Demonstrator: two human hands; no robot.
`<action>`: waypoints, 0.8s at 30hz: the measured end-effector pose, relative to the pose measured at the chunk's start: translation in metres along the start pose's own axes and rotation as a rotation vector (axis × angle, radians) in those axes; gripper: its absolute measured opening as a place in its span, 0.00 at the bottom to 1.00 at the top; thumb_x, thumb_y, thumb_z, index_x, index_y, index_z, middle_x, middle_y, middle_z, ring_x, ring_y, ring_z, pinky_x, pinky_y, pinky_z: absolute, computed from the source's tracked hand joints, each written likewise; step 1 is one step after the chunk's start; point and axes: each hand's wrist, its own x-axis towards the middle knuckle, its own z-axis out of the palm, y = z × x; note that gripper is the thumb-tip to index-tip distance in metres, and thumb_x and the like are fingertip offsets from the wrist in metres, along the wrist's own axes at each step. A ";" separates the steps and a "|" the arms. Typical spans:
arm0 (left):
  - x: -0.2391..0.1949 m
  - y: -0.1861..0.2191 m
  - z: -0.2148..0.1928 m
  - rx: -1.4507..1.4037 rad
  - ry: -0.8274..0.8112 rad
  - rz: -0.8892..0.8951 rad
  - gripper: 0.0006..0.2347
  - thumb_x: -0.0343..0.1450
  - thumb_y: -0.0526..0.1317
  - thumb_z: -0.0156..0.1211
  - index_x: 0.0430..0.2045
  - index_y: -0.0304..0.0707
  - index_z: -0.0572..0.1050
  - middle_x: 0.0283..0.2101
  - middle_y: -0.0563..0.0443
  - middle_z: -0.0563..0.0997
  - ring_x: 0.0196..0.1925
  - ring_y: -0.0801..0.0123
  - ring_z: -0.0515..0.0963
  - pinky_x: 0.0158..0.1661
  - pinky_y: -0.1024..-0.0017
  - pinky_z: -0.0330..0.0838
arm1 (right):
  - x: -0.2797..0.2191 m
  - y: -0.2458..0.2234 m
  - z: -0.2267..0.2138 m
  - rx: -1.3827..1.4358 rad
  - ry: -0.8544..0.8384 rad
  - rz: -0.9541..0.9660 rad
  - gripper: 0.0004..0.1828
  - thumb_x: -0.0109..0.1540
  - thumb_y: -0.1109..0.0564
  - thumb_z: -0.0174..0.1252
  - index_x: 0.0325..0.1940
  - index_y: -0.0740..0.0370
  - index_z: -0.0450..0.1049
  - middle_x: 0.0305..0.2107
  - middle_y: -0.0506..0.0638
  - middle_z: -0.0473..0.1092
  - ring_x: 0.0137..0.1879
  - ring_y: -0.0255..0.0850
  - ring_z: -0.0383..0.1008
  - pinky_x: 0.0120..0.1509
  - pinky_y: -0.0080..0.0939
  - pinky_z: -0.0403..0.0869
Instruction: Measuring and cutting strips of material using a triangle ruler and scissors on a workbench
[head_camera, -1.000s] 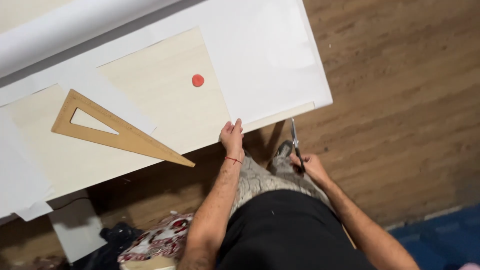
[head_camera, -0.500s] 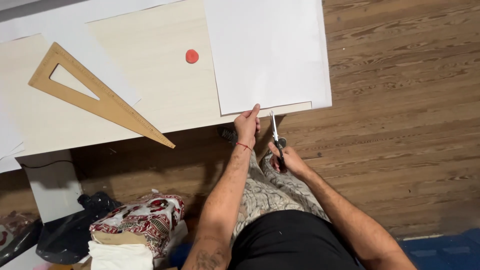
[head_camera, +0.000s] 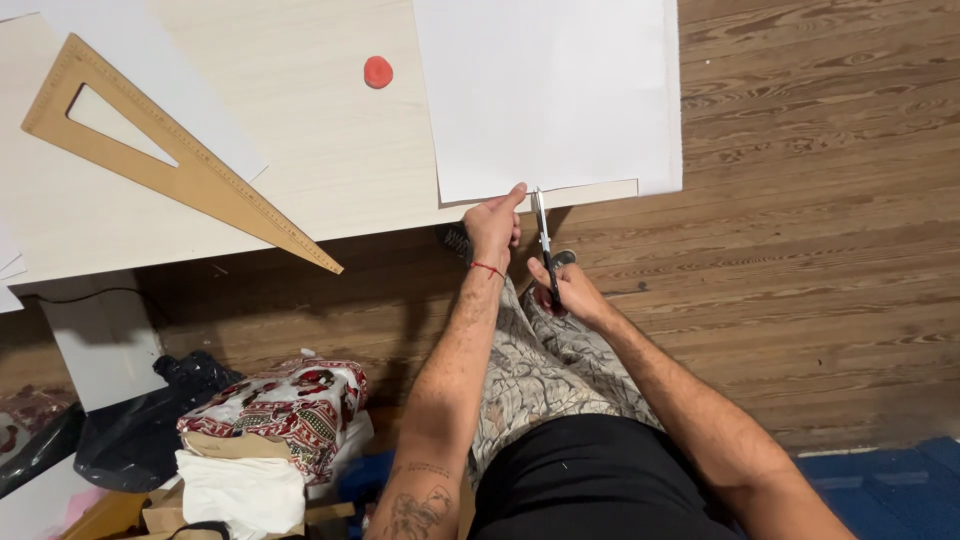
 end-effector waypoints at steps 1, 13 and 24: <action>-0.003 0.003 0.001 0.002 -0.002 -0.002 0.15 0.63 0.44 0.76 0.31 0.29 0.83 0.11 0.51 0.70 0.08 0.73 0.70 0.08 0.75 0.63 | 0.002 0.000 -0.002 0.001 0.003 0.002 0.42 0.64 0.28 0.60 0.09 0.64 0.69 0.08 0.55 0.65 0.14 0.40 0.69 0.17 0.33 0.64; -0.009 0.008 -0.001 0.018 -0.014 0.004 0.19 0.63 0.44 0.76 0.38 0.25 0.82 0.12 0.51 0.71 0.09 0.74 0.70 0.10 0.76 0.63 | 0.013 -0.002 -0.002 -0.069 0.052 -0.003 0.41 0.64 0.27 0.60 0.10 0.61 0.71 0.06 0.52 0.64 0.13 0.36 0.64 0.18 0.29 0.61; -0.015 0.013 -0.005 0.022 -0.024 -0.006 0.19 0.63 0.45 0.76 0.38 0.27 0.82 0.12 0.51 0.71 0.09 0.74 0.70 0.11 0.76 0.64 | 0.009 -0.011 -0.003 -0.144 0.020 -0.015 0.42 0.64 0.25 0.57 0.07 0.57 0.70 0.04 0.49 0.63 0.13 0.34 0.61 0.21 0.30 0.60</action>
